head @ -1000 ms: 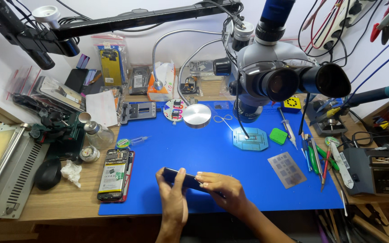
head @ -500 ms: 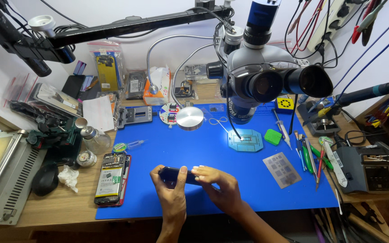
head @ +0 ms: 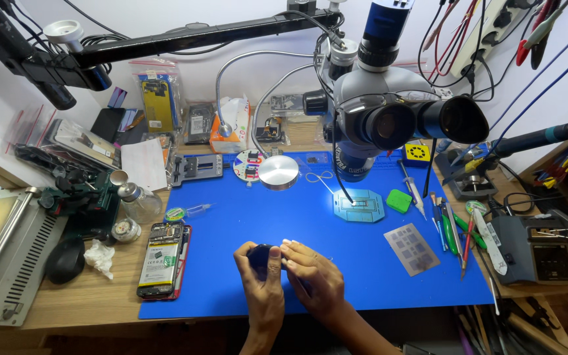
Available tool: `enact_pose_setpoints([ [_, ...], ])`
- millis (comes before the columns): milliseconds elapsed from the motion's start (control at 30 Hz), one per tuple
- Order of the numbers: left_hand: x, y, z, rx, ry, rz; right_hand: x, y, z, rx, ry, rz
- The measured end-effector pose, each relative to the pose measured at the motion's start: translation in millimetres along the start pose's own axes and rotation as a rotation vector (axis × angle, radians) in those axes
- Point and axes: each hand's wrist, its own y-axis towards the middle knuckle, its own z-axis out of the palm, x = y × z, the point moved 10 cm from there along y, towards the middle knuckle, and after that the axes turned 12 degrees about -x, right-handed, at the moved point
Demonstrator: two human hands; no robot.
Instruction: The person uses a metal prying tool to separate the back cover from the frame of a smartphone. They carefully work the tool along the edges of the device to release the adhesive seal and eventually lift the back panel away from the main body.
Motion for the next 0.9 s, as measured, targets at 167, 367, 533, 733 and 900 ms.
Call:
enact_pose_setpoints([
  [167, 3.7, 5.2, -5.0, -0.010, 0.011, 0.079, -44.6, -7.6, -5.8, -0.048, 0.085, 0.534],
  [367, -58.2, -2.2, 3.8, -0.003, 0.183, 0.543, -25.8, 5.8, -16.0, -0.003, 0.097, 0.390],
  [533, -77.2, -10.5, 11.7, 0.032, 0.214, 0.685, -26.7, -0.1, -27.3, -0.082, 0.077, 0.442],
  [733, -76.0, 3.9, 2.4, -0.039, 0.150, 0.606, -3.2, -2.5, -40.2, -0.172, 0.097, 0.247],
  [900, -88.5, -6.6, 13.9, 0.066, 0.274, 0.737, -36.2, -1.5, -36.4, -0.144, 0.255, 0.695],
])
